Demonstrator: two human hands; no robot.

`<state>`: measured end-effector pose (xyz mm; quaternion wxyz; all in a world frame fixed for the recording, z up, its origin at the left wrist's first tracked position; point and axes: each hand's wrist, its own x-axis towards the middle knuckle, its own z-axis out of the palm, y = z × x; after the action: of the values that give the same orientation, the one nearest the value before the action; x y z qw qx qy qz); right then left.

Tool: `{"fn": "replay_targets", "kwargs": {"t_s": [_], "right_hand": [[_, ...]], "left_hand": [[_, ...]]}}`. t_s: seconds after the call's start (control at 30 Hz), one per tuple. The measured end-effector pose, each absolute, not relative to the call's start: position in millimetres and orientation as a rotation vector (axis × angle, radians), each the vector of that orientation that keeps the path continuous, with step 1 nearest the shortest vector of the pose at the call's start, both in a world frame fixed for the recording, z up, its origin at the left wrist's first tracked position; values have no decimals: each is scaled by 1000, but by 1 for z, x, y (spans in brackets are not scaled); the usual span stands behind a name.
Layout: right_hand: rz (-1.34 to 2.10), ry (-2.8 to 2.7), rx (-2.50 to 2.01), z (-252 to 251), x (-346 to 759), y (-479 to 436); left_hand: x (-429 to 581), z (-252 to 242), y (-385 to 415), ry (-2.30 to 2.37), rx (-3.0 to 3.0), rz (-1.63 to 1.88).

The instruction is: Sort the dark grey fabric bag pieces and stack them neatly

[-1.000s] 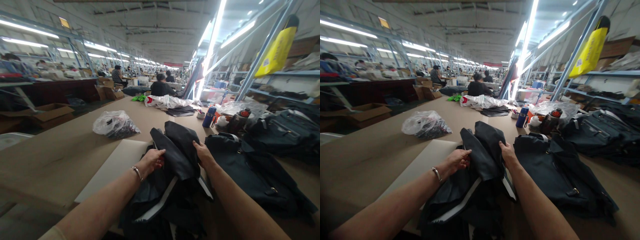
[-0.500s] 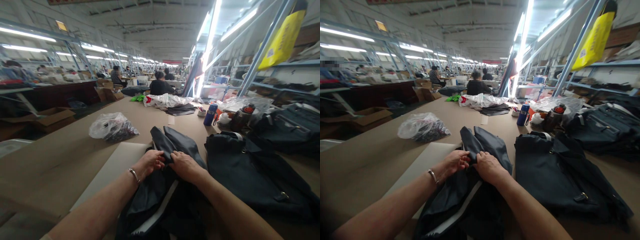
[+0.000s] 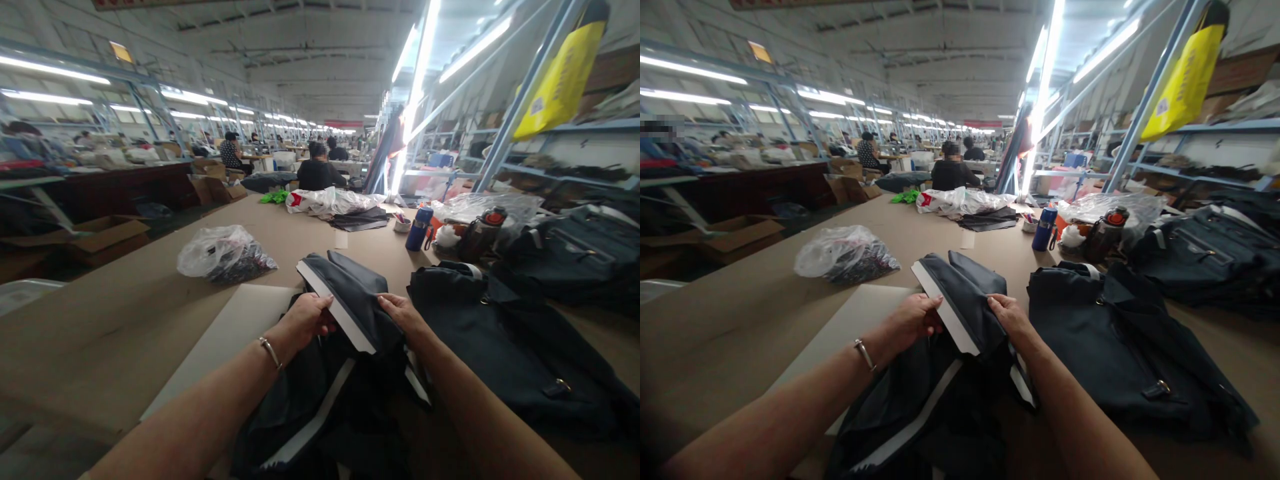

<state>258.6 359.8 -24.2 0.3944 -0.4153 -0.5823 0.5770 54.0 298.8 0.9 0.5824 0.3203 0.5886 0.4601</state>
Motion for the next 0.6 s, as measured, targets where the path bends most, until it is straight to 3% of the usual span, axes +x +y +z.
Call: {"fn": "replay_targets", "kwargs": {"t_s": [0.2,0.43,0.6], "right_hand": [[409,-2219,-892,26,249,304],[59,-2589,-1180,27,233,291],[19,-2682,-1053,56,263,313]], "left_hand": [[73,12,288,1391,863,1120],[73,24,271,1465,981,1227],[58,54,250,1854,2203,1312]]}}
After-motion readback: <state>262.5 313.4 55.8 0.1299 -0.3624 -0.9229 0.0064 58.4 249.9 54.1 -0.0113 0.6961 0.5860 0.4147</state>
